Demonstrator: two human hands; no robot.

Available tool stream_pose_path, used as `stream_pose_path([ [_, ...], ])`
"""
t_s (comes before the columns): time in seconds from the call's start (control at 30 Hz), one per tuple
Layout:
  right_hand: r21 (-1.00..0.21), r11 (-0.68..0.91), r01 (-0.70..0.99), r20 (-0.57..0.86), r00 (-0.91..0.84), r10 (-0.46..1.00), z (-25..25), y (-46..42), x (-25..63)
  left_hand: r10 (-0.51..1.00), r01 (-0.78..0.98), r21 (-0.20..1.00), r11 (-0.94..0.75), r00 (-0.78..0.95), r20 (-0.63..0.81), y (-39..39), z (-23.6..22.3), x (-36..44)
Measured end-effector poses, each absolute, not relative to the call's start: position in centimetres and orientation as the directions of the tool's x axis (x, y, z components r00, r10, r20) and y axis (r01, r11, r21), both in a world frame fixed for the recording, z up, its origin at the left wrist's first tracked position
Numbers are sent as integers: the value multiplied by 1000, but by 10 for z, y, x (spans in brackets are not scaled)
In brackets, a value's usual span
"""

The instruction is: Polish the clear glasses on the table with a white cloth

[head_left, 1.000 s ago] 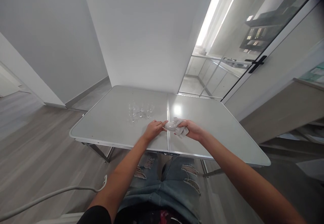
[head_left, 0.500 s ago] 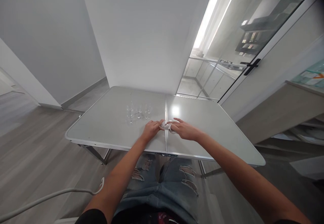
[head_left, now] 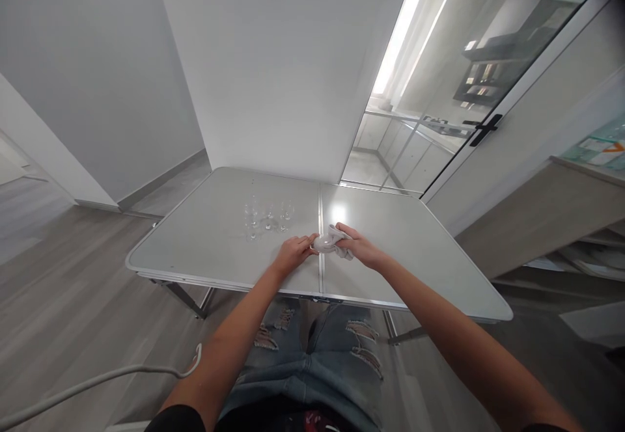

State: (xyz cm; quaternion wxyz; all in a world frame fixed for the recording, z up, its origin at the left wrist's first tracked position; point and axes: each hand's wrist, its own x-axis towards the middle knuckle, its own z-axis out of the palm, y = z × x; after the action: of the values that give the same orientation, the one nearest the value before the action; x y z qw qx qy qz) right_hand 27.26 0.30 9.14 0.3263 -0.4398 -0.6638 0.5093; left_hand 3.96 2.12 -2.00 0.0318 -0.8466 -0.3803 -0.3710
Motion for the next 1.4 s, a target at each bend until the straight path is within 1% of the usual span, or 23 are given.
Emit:
stream_pose_path([
  [0.07,-991,-41,131,-78,-287,955,88,3,270,633,677,243,-695,415,654,20,-19,40],
  [0.17,-986,-166,10,-165,-180,970,81,4,265,647,696,239,-677,408,644,20,-19,40],
  [0.27,-974,-224,21,-225,-116,967,78,3,259,638,700,213,-681,426,642,20,-19,40],
  [0.33,-979,-189,75,-198,-127,972,80,0,256,631,699,218,-681,409,659,20,-18,39],
  [0.37,-984,-135,116,-152,-151,977,82,-1,255,631,699,229,-677,392,669,20,-18,39],
  [0.43,-975,44,219,-6,-224,975,86,-5,255,638,702,252,-666,362,680,21,-17,38],
  [0.5,-908,258,330,151,-317,936,89,-7,256,641,706,260,-659,346,685,21,-17,38],
  [0.57,-791,432,434,249,-417,874,89,-7,260,635,707,253,-660,345,692,21,-17,37],
  [0.67,-553,635,539,279,-598,751,88,-4,267,621,695,247,-675,355,698,20,-16,37],
  [0.73,-365,769,525,275,-729,627,89,-1,272,619,683,249,-687,369,694,19,-15,37],
  [0.8,-207,865,457,276,-821,500,92,0,277,620,673,252,-695,384,684,18,-14,37],
  [0.87,-126,909,397,280,-865,417,95,1,281,630,673,260,-693,389,672,18,-14,38],
  [0.93,-109,924,367,297,-875,382,96,1,285,646,679,269,-683,390,657,18,-15,39],
  [1.03,-139,912,385,330,-850,409,90,0,286,664,696,268,-666,388,639,19,-17,39],
  [1.1,-211,864,457,347,-791,504,83,-1,283,671,708,264,-656,385,634,20,-19,38],
  [1.17,-358,749,558,336,-671,660,78,-1,278,674,715,260,-649,381,633,21,-20,38],
  [1.23,-562,577,592,272,-526,805,77,0,271,670,714,257,-651,383,636,21,-20,37],
  [1.27,-674,480,562,223,-464,857,77,2,269,667,711,256,-655,385,638,21,-20,37],
  [1.33,-867,264,422,102,-369,924,79,5,264,661,705,256,-661,386,643,21,-21,37],
  [1.37,-933,146,328,33,-326,945,80,7,263,658,702,258,-664,386,646,21,-21,37],
  [1.4,-972,30,231,-37,-282,959,80,10,262,657,698,261,-666,385,649,21,-22,37],
])
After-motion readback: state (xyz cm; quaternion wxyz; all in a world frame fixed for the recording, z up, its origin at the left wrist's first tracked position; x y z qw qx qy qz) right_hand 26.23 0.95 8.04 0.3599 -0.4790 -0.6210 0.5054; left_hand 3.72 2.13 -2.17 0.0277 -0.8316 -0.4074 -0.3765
